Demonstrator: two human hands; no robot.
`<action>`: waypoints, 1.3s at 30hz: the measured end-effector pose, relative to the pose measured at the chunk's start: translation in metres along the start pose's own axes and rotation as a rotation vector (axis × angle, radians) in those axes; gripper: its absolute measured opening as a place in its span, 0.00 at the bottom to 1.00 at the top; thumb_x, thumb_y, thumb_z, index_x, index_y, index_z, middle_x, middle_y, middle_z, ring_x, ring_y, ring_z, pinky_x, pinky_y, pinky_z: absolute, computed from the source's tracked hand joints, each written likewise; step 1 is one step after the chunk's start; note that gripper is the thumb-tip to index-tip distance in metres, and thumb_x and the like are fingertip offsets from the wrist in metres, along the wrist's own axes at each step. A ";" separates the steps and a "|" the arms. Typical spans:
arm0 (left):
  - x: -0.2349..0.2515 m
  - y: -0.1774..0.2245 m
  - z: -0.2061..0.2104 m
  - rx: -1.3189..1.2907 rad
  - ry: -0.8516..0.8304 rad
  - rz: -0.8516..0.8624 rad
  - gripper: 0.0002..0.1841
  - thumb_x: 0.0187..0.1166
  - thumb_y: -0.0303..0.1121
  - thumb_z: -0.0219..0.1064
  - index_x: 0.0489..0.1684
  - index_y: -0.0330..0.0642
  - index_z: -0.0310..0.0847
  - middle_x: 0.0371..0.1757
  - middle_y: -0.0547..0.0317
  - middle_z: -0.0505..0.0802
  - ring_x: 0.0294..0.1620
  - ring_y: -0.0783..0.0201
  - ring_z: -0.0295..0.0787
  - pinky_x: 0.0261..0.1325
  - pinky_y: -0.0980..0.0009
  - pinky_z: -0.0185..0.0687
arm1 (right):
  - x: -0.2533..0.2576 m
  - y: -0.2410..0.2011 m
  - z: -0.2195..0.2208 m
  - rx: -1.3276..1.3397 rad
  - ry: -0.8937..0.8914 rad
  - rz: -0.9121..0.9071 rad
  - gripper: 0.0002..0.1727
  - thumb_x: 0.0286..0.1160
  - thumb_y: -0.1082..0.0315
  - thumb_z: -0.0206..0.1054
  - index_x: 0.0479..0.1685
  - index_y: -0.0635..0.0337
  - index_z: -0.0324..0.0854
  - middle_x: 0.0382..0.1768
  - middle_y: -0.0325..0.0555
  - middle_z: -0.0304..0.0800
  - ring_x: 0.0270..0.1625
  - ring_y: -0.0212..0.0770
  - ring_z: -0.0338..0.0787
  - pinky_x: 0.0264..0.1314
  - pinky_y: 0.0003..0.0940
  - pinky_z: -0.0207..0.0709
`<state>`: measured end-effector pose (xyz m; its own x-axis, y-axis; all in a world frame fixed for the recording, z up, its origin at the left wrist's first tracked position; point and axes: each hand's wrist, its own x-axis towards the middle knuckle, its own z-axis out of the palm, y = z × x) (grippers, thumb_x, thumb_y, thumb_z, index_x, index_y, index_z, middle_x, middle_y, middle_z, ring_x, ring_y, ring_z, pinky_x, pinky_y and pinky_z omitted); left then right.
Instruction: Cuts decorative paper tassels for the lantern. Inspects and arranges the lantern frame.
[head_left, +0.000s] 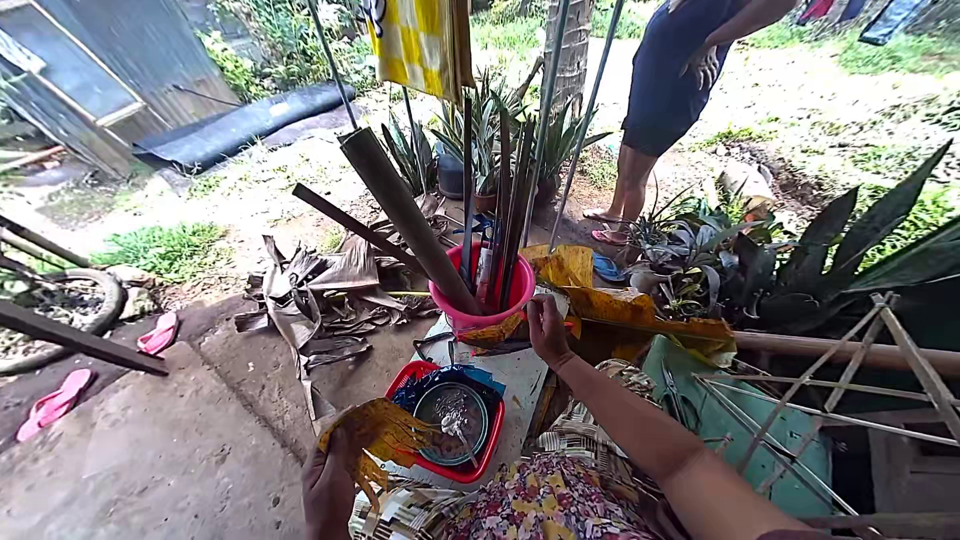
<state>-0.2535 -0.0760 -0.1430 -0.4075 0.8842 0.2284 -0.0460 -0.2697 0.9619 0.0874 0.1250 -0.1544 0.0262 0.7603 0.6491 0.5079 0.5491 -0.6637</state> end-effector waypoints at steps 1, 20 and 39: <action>0.005 0.005 0.005 0.031 -0.021 -0.018 0.17 0.91 0.29 0.44 0.65 0.34 0.76 0.53 0.66 0.95 0.54 0.72 0.93 0.64 0.69 0.89 | 0.011 -0.013 -0.010 -0.018 0.029 -0.032 0.14 0.90 0.68 0.53 0.58 0.73 0.74 0.41 0.58 0.91 0.44 0.48 0.93 0.52 0.44 0.86; 0.084 0.072 0.216 -0.027 -0.852 -0.219 0.18 0.94 0.33 0.46 0.63 0.34 0.80 0.43 0.57 0.94 0.41 0.66 0.93 0.48 0.65 0.92 | 0.236 -0.194 -0.143 -0.113 0.094 -0.165 0.15 0.92 0.64 0.50 0.57 0.69 0.75 0.45 0.50 0.82 0.40 0.36 0.88 0.45 0.35 0.85; 0.076 0.075 0.224 -0.167 -0.978 -0.282 0.18 0.89 0.29 0.55 0.71 0.33 0.81 0.49 0.53 0.95 0.45 0.65 0.94 0.54 0.67 0.90 | 0.214 -0.211 -0.161 -0.140 0.110 -0.109 0.15 0.93 0.67 0.49 0.61 0.71 0.72 0.42 0.58 0.84 0.34 0.44 0.89 0.39 0.39 0.87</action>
<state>-0.0835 0.0570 -0.0194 0.5542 0.8273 0.0923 -0.1812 0.0116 0.9834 0.1243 0.1165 0.1841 0.0545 0.6526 0.7558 0.6276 0.5663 -0.5342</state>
